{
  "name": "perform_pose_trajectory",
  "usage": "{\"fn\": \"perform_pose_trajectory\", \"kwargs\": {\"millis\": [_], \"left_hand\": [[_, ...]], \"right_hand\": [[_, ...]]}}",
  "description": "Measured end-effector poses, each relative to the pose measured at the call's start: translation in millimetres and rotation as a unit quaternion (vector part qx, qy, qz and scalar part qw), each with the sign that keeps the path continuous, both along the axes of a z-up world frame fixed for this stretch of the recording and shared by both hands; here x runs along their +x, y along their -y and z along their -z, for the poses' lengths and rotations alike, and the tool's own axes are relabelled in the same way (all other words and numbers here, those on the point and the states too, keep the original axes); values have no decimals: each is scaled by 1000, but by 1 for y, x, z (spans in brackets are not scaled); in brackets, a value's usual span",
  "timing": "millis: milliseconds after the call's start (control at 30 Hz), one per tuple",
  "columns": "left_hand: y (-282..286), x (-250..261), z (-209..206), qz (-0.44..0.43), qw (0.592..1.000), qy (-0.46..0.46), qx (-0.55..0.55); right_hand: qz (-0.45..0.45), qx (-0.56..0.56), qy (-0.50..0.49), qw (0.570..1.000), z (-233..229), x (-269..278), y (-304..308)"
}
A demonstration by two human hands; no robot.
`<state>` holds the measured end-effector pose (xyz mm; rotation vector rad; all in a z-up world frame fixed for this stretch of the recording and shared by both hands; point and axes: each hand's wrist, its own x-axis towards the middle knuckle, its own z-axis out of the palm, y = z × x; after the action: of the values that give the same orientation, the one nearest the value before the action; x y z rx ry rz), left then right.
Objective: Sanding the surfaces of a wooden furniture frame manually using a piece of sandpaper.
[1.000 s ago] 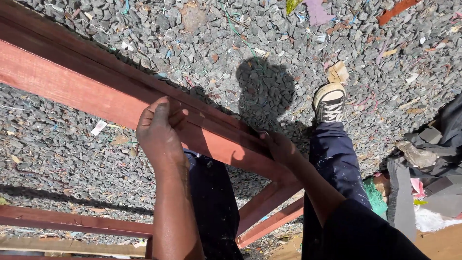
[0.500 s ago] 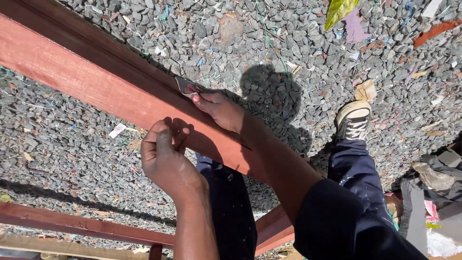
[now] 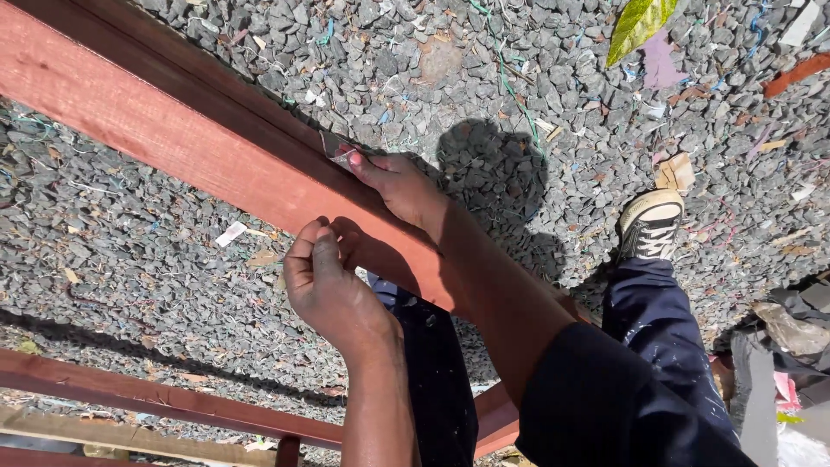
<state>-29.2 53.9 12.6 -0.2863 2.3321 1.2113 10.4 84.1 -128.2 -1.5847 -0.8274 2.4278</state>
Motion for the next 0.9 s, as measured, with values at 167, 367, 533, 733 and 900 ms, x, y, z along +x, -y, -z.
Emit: {"fn": "perform_pose_trajectory", "kwargs": {"millis": [167,367,533,733,900], "left_hand": [[5,0,-2,0,1000,-9,-12],[-8,6,-5,10,1000,-7,-15],[4,16,4,33,999,-21,-18],[20,24,11,99,990,-76,-57],[50,17,24,141,982,-97,-83]], "right_hand": [[-49,-35,53,997,-31,63,28],[-135,-140,245,950,19,279,198],[-122,-120,220,961,8,176,108],[-137,82,-5,987,-37,35,-53],[-193,229,-62,952,-87,71,-1]]}}
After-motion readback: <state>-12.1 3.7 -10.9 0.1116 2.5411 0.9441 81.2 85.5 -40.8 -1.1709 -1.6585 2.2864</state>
